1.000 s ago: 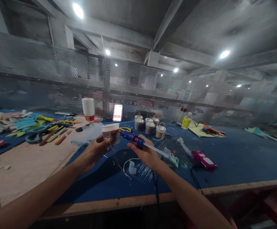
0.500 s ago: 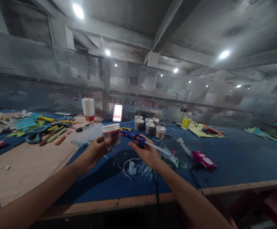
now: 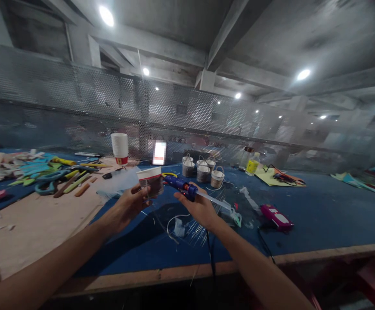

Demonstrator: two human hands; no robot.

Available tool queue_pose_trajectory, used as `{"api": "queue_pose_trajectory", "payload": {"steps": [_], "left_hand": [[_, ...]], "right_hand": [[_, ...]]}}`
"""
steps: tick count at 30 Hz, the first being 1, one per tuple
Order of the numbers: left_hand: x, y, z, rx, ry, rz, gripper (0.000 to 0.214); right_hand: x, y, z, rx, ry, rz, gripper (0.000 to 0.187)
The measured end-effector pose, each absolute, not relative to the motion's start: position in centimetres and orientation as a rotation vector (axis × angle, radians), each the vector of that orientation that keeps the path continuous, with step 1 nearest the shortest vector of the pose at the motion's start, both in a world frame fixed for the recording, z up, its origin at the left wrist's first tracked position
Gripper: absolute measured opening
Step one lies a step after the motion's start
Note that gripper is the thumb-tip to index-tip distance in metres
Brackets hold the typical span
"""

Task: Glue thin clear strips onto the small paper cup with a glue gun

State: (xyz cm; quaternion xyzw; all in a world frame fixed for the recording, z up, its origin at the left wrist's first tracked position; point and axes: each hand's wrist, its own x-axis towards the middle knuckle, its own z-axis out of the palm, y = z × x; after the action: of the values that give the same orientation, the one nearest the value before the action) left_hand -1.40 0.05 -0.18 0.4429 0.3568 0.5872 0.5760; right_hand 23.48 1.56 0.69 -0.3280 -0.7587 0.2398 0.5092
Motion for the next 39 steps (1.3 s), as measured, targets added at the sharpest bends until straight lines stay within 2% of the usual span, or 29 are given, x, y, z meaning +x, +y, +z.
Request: {"api": "queue_pose_trajectory", "payload": {"steps": [39], "left_hand": [[-0.9,-1.1,0.8,1.015,0.759,1.342,0.043]], "right_hand": [[23.3,1.7,0.8,-0.84,-1.793,0.67,0.044]]}}
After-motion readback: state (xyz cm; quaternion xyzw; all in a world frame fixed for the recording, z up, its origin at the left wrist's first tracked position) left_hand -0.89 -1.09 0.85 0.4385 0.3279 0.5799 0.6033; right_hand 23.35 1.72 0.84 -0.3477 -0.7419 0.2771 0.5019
